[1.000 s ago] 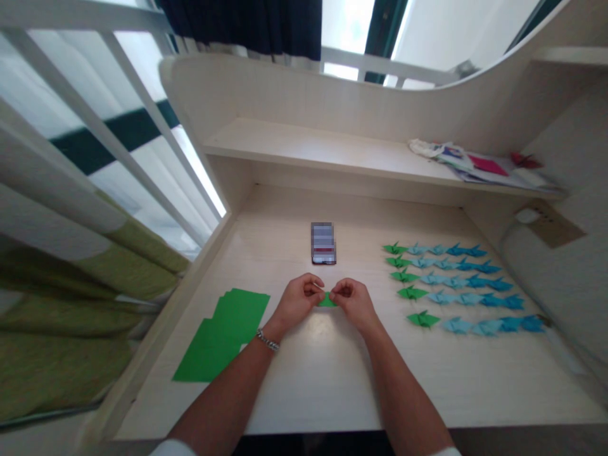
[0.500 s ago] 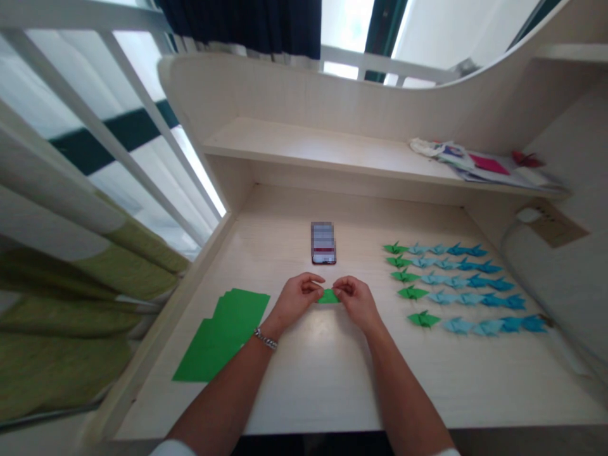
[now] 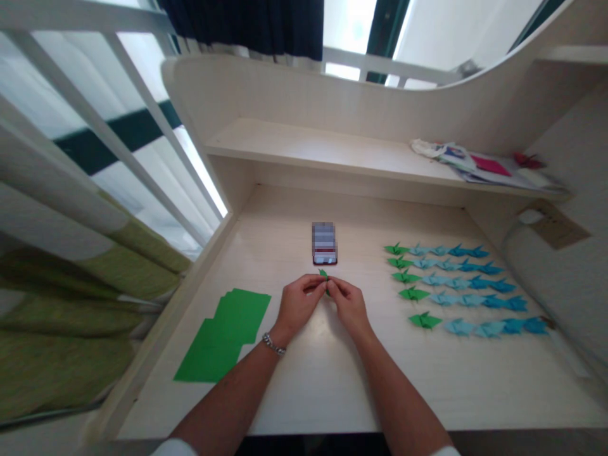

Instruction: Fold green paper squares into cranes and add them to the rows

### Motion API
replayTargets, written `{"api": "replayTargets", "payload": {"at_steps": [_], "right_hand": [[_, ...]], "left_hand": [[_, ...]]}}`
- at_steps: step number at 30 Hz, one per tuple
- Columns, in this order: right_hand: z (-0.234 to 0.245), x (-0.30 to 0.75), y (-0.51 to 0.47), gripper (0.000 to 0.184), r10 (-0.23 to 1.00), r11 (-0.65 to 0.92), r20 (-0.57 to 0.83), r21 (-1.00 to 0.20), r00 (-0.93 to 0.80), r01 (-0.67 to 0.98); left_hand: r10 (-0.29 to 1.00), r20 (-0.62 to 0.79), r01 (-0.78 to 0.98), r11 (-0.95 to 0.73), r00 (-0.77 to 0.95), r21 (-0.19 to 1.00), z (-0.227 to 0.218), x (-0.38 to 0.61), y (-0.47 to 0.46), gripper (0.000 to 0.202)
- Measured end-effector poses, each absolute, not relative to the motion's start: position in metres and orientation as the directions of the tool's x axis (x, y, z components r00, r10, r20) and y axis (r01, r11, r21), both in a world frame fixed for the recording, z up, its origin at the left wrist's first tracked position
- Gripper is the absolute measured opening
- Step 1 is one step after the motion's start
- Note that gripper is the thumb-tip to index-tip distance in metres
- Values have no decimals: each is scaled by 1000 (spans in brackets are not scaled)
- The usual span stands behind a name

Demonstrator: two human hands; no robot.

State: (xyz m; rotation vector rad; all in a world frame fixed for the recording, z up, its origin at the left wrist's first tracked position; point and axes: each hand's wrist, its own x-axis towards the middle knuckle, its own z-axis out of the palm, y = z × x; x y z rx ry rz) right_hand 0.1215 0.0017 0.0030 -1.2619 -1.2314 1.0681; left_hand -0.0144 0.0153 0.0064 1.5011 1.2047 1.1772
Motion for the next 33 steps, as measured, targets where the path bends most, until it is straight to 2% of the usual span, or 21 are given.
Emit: {"api": "replayTargets", "payload": {"at_steps": [2,4,8,12,17,25,33], "right_hand": [[-1,122,5,32,998,2,0,-999,56,-39],[-5,125,8,32,997,-33,-39,-995,67,-91],[-12,132,11,27,986,-93,-102,-993,130,-73],[-14,135,11,25,986,-132,-139,-988,93,-79],[-11,134,9,24,989,-144,-146,-987,28,-74],[-6,141,8,16,999,-24,-20,-990,27,139],[0,144,7,14,993,-100,-102,-995,-56,23]], "left_hand": [[974,177,183,-202,145,962,7,-12,14,24],[966,192,192,-225,174,955,6,-12,14,23],[973,202,294,-226,109,929,4,-18,18,22],[964,264,440,-253,36,862,6,-26,24,25],[965,112,238,-169,237,956,5,-23,26,20],[964,-13,166,-33,267,986,2,-22,26,16],[956,-74,154,31,284,988,9,-22,24,10]]}}
